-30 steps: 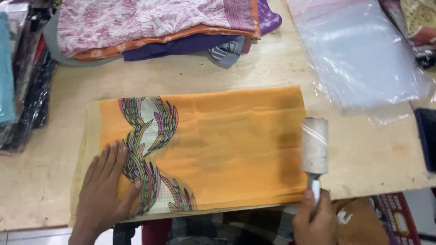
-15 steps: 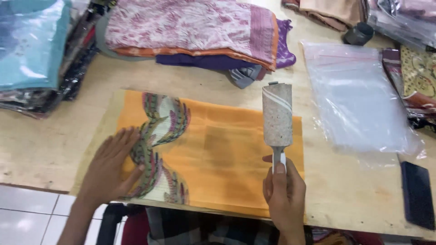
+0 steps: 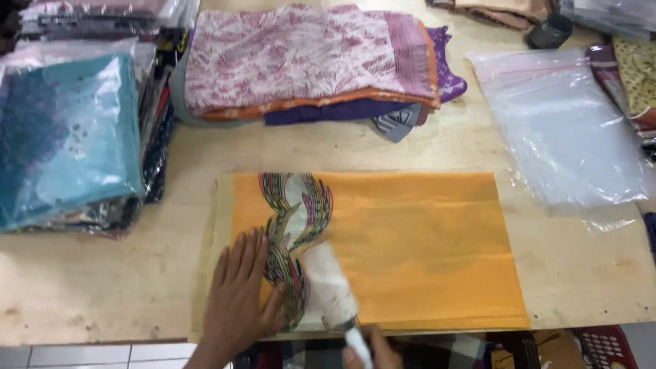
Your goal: A person uses a lint roller to clean a yellow hijab on a wooden table and then folds it into a square shape.
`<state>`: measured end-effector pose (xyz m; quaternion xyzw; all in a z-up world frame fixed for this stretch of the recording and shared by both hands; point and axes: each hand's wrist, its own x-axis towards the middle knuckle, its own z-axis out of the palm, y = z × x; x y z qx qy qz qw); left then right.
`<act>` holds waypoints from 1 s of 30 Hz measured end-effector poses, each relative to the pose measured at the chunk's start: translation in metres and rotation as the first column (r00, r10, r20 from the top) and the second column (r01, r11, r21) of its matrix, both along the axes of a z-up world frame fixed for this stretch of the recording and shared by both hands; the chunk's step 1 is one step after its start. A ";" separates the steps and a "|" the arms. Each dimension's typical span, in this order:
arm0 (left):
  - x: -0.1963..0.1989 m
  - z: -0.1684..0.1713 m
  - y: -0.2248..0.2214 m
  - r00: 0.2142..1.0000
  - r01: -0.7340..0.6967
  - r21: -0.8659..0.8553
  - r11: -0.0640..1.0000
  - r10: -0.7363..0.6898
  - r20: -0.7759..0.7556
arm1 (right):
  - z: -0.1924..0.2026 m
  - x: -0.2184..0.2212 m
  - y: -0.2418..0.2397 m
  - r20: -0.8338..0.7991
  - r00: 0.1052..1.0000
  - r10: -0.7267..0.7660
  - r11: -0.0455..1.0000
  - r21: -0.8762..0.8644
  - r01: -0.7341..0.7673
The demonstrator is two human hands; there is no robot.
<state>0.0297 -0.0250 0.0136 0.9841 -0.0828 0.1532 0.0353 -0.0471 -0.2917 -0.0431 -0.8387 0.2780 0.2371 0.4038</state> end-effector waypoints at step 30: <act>-0.005 -0.020 0.003 0.994 -0.030 0.009 1.000 0.030 -0.105 | 0.008 0.012 -0.017 -0.027 0.881 0.472 0.854 -0.233 -0.465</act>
